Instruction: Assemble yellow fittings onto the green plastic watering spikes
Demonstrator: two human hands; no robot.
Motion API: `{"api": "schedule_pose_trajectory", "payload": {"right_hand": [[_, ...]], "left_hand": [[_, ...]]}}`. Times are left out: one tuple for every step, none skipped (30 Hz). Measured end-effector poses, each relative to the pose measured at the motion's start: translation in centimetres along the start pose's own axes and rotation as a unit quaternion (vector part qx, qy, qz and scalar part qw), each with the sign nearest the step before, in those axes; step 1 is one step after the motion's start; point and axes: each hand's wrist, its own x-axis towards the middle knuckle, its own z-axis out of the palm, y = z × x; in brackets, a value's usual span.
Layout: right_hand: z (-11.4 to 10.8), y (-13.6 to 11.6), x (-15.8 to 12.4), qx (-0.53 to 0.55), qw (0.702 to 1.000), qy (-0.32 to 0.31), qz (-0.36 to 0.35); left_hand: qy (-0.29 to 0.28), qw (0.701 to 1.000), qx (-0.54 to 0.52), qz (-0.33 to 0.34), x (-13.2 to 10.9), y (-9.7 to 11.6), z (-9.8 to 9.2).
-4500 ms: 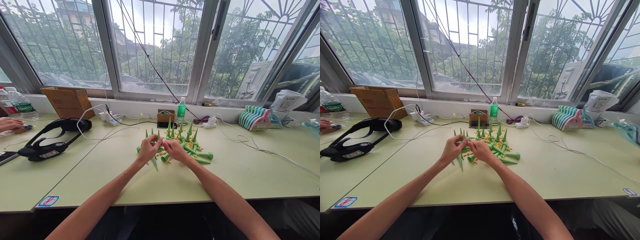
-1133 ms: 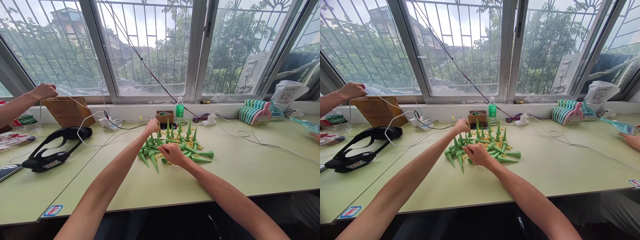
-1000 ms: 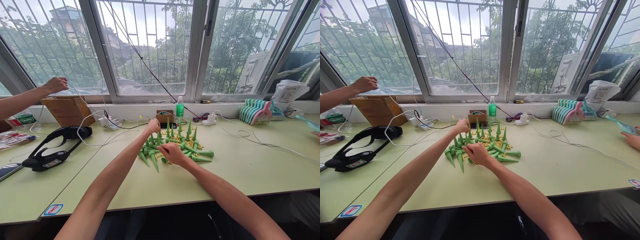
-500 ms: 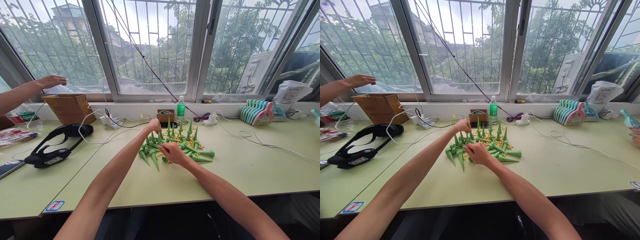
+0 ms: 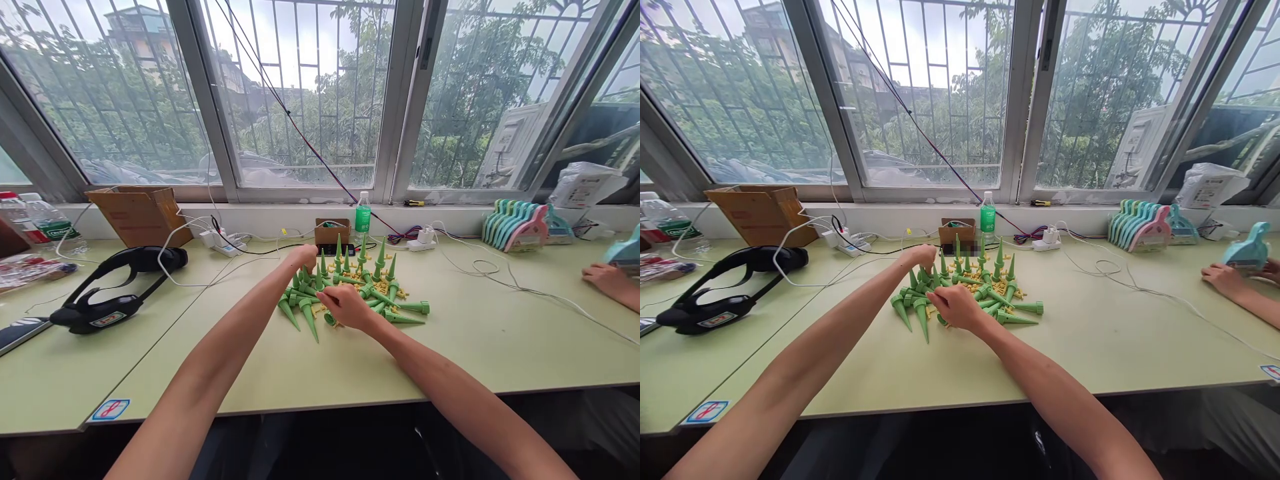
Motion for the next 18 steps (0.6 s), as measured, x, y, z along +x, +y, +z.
{"api": "schedule_pose_trajectory", "payload": {"right_hand": [[-0.02,-0.02,0.00,0.001,1.000,-0.002,0.001],[-0.04,-0.04,0.00,0.001,1.000,-0.002,0.001],[-0.05,-0.05,0.01,0.002,1.000,-0.003,0.001],[-0.04,-0.04,0.01,0.003,1.000,-0.004,0.000],[-0.03,-0.03,0.02,0.005,1.000,-0.004,-0.001],[-0.01,0.00,0.02,0.005,1.000,-0.004,-0.002],[0.02,0.03,0.03,0.006,1.000,-0.004,-0.003],[0.06,0.07,0.03,0.006,1.000,-0.005,-0.003],[0.09,0.11,0.04,0.006,1.000,-0.005,-0.003],[0.13,0.14,0.04,0.005,1.000,-0.005,-0.003],[0.16,0.17,0.03,0.005,1.000,-0.005,-0.002],[0.19,0.18,0.03,0.004,1.000,-0.005,-0.002],[0.21,0.19,0.02,0.003,1.000,-0.005,-0.001],[0.21,0.17,0.01,0.001,1.000,-0.006,0.000],[0.21,0.15,0.01,0.000,1.000,-0.007,0.001],[0.19,0.12,0.00,-0.002,1.000,-0.008,0.001],[0.17,0.10,-0.01,-0.004,1.000,-0.009,0.002],[0.15,0.08,-0.01,-0.005,1.000,-0.010,0.002]], "left_hand": [[-0.008,1.000,0.017,-0.008,0.09,0.10,0.11],[-0.016,0.999,0.034,-0.017,0.15,0.22,0.20],[-0.020,0.999,0.047,-0.021,0.19,0.34,0.26],[-0.023,0.998,0.057,-0.023,0.21,0.46,0.30],[-0.025,0.997,0.066,-0.024,0.22,0.58,0.32],[-0.026,0.997,0.074,-0.025,0.21,0.68,0.32],[-0.027,0.996,0.080,-0.025,0.19,0.77,0.32],[-0.028,0.996,0.084,-0.026,0.16,0.83,0.31],[-0.029,0.996,0.086,-0.027,0.12,0.88,0.30],[-0.029,0.995,0.086,-0.027,0.07,0.90,0.30],[-0.028,0.996,0.084,-0.026,0.02,0.90,0.30],[-0.028,0.996,0.080,-0.026,-0.04,0.87,0.31],[-0.026,0.997,0.073,-0.025,-0.10,0.84,0.32],[-0.025,0.997,0.064,-0.024,-0.16,0.78,0.35],[-0.022,0.998,0.052,-0.023,-0.21,0.71,0.37],[-0.019,0.999,0.037,-0.020,-0.25,0.64,0.40],[-0.014,1.000,0.018,-0.015,-0.29,0.56,0.44],[-0.005,1.000,-0.008,-0.006,-0.32,0.48,0.47]]}}
